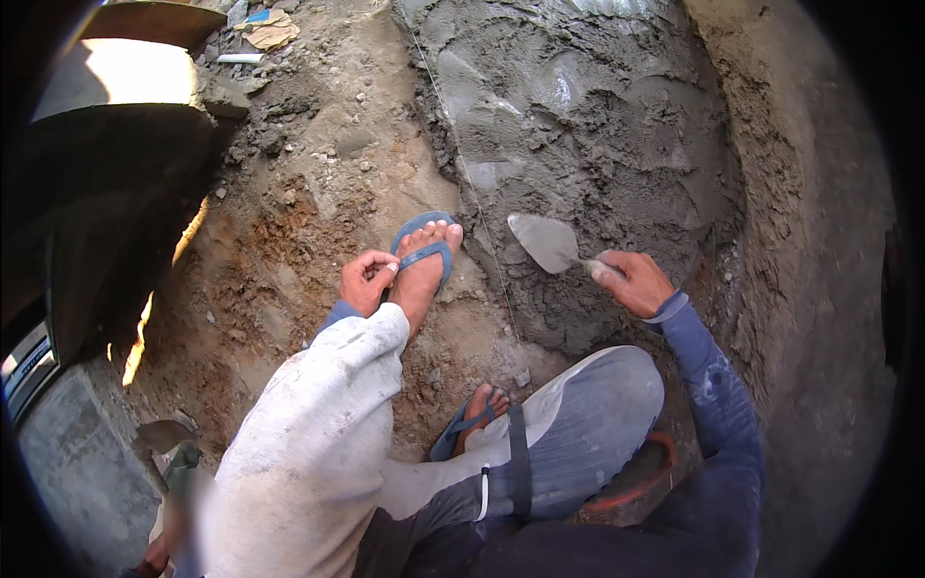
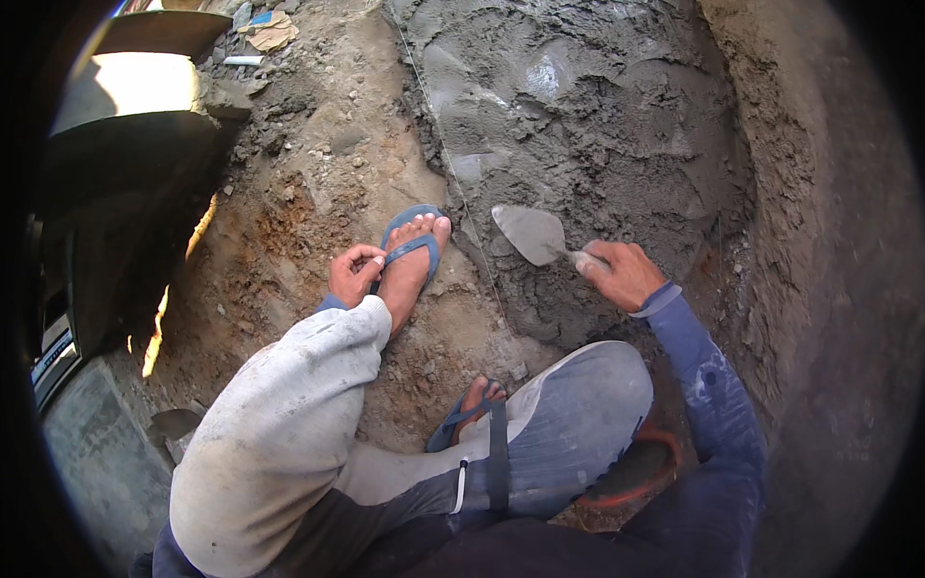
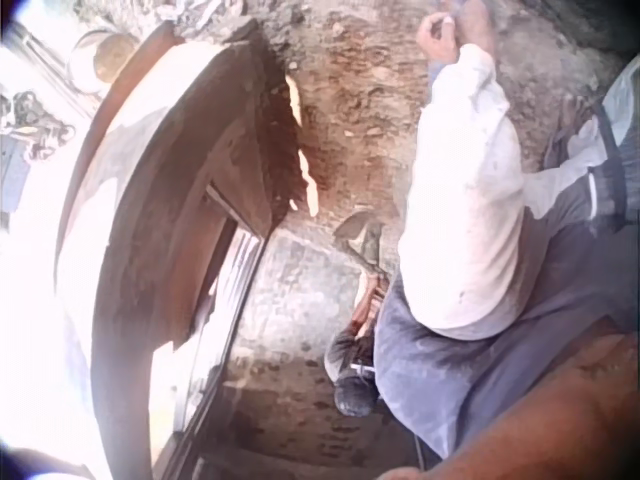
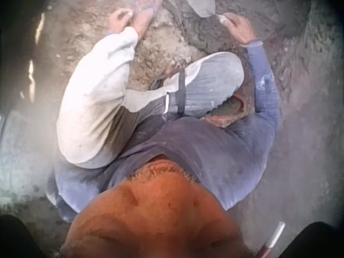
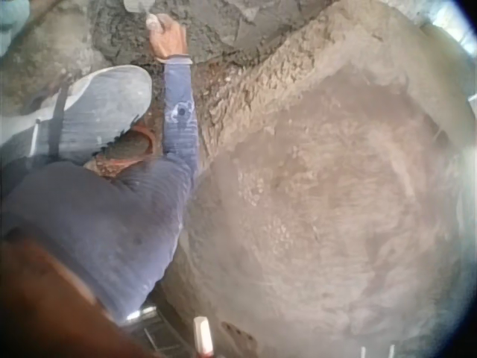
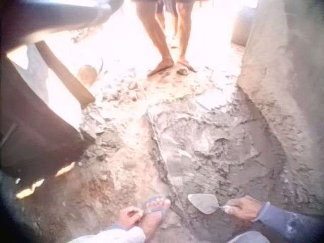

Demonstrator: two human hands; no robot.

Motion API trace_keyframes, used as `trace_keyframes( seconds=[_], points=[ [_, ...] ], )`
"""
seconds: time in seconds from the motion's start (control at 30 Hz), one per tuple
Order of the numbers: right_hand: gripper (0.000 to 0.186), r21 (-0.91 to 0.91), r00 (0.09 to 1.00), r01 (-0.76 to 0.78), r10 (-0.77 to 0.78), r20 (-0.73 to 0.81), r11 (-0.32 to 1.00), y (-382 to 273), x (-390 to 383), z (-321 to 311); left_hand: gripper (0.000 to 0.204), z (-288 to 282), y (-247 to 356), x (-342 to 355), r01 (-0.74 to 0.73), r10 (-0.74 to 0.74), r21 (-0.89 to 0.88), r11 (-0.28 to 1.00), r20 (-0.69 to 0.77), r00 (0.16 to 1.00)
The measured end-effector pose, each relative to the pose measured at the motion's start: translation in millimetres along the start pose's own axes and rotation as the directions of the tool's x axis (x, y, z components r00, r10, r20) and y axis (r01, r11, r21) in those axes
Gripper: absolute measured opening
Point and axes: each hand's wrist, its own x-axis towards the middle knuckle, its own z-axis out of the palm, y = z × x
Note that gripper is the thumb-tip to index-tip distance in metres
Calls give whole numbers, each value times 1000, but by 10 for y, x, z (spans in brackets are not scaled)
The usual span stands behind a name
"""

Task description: The person scoops wet cement from a red basin using a trowel and spreads it onto a patch of ground. They repeatedly smooth the surface and fill gaps in the mixture.

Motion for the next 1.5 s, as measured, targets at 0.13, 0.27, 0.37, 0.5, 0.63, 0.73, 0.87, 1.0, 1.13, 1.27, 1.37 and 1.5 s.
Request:
trace_keyframes(
  seconds=[0.13, 0.27, 0.37, 0.5, 0.63, 0.73, 0.87, 1.0, 1.13, 1.27, 1.37, 1.5],
  points=[
    [33, -156, 987, 71, -93, -133, 985, -240, 371, 37, 10, 65, -83, 74, -33, 28, 57, 998, 81, 996],
    [29, -507, 992, 106, -123, 0, 855, -147, -18, 126, 11, 109, 101, 78, -38, 39, -17, 999, 23, 999],
    [29, -567, 946, 0, -184, -267, 824, 307, -274, -12, 12, 21, 139, 60, -46, 47, -11, 999, 9, 999],
    [29, -568, 899, -45, -215, -382, 822, 499, -375, -75, 10, 22, 62, 24, -4, 4, 28, 1000, 18, 1000],
    [29, -466, 847, -161, -121, -518, 870, 596, -259, -27, 10, 131, 22, 100, -14, 12, 23, 1000, 89, 996],
    [29, -348, 803, -282, 20, -596, 894, 580, -209, -176, 11, 164, 164, 149, -4, 2, 18, 1000, 97, 995],
    [29, -423, 838, -173, -93, -538, 889, 492, -209, -74, 10, 122, 136, 116, -18, 17, 8, 1000, 91, 996],
    [31, -328, 772, -300, 26, -635, 896, 594, 138, -524, 11, 137, -21, 132, -47, 39, 73, 996, 97, 994],
    [37, 125, 716, -345, 347, -606, 930, 955, 178, -471, 10, 106, 26, 85, -16, 15, 7, 1000, 102, 995],
    [37, 871, 724, -109, 639, -260, 478, 549, 251, -359, 9, 108, 8, 92, -11, 10, 16, 1000, 87, 996],
    [33, 984, 811, 173, 562, -160, 32, 372, 913, -517, 9, 183, 35, 114, 24, -17, -52, 998, 126, 992],
    [32, 985, 869, 59, 478, -132, 164, -91, 1391, -804, 11, 196, 138, 191, -21, 18, 16, 1000, 145, 989]
  ],
)
